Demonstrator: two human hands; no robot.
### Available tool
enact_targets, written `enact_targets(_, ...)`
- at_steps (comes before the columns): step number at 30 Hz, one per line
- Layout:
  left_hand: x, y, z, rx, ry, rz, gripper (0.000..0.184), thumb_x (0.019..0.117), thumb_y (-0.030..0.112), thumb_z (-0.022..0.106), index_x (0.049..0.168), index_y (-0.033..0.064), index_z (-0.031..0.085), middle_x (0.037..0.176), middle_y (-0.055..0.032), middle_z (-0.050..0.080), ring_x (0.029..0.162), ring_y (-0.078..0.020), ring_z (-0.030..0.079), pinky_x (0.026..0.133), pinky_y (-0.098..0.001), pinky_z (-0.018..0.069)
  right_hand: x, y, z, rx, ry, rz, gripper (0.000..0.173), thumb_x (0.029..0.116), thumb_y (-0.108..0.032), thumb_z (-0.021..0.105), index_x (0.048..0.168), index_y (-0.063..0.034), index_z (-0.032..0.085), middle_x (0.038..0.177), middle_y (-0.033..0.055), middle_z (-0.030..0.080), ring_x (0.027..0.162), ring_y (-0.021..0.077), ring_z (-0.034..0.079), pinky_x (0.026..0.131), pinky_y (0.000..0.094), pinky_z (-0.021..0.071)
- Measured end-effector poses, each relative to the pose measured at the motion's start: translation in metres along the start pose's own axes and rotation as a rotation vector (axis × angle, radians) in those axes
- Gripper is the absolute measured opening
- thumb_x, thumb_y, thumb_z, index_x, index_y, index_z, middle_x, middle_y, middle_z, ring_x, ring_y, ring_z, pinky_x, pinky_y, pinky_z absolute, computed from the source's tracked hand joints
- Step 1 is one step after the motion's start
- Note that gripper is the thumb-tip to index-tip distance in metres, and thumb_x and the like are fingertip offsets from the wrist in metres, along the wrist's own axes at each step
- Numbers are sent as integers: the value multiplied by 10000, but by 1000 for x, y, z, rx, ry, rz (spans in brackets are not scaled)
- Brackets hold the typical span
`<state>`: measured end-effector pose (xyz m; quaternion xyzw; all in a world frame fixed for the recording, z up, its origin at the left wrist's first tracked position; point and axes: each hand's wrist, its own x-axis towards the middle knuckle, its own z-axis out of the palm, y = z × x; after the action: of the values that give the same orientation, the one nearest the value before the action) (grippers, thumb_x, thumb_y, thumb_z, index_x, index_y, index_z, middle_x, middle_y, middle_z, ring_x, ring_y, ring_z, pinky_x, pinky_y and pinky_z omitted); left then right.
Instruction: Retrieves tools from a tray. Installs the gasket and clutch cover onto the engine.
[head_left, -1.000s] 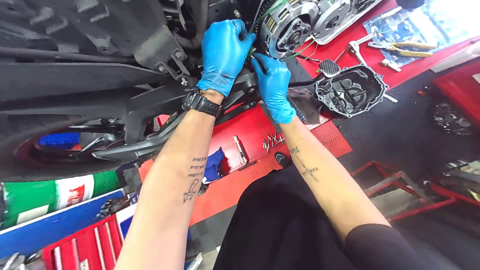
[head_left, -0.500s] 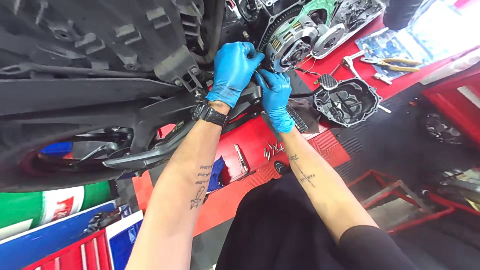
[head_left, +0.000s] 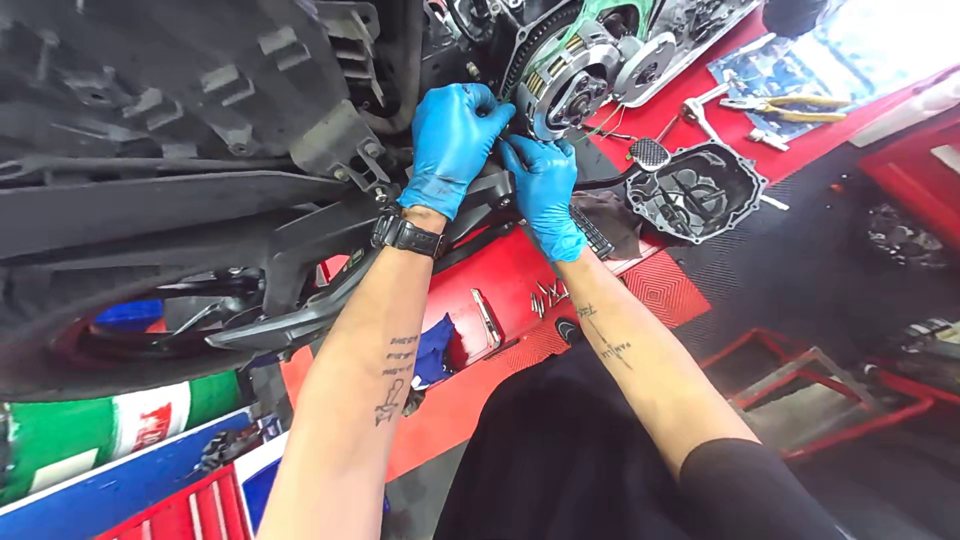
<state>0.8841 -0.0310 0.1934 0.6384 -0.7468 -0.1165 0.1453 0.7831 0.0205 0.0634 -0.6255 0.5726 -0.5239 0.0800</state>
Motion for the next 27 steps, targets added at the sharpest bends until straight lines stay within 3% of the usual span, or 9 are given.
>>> enact_targets(7, -5, 1, -5, -30, 30, -52, 369, 939, 518, 662, 901, 167, 769, 853, -1, 729, 837, -146, 683, 801, -443, 518, 0, 6, 10, 10, 44, -29, 180, 993, -236, 672, 968, -119, 806, 870, 88, 761, 858, 269, 704, 864, 497, 494)
enact_targets(12, -7, 1, -4, -52, 81, -75, 496, 1015, 548, 528, 831, 126, 711, 756, -19, 666, 739, -160, 646, 726, -440, 502, 2, 6, 7, 13, -19, -10, 192, 1002, -258, 657, 978, -138, 805, 874, 92, 757, 869, 274, 701, 879, 515, 477)
enact_targets(17, -6, 3, -2, 33, 93, -90, 446, 1058, 414, 468, 894, 90, 728, 832, -83, 710, 828, -229, 695, 777, -493, 528, 0, 5, 12, 17, 20, 16, 218, 1014, -280, 642, 1045, -133, 801, 884, 93, 761, 846, 283, 706, 895, 536, 488)
enact_targets(20, -11, 5, -3, 59, 79, -98, 331, 1025, 335, 525, 933, 94, 732, 877, -97, 714, 874, -255, 687, 790, -517, 512, 2, 7, 19, 25, 70, 22, 201, 997, -276, 669, 1026, -133, 806, 880, 79, 768, 842, 264, 712, 901, 528, 489)
enact_targets(23, -30, 13, -8, 78, 44, -32, 139, 983, 145, 615, 1013, 56, 717, 966, -182, 704, 910, -361, 685, 783, -584, 534, 3, 8, 21, 28, 80, 25, 190, 993, -276, 674, 1002, -147, 813, 873, 62, 772, 830, 246, 711, 891, 511, 482)
enact_targets(27, -29, 13, -4, 232, 3, 14, 110, 923, 69, 659, 982, 46, 749, 1070, -192, 690, 1001, -381, 677, 850, -586, 539, 4, 8, 23, 15, 109, 32, 192, 989, -281, 679, 991, -145, 815, 874, 66, 773, 838, 250, 717, 906, 514, 490)
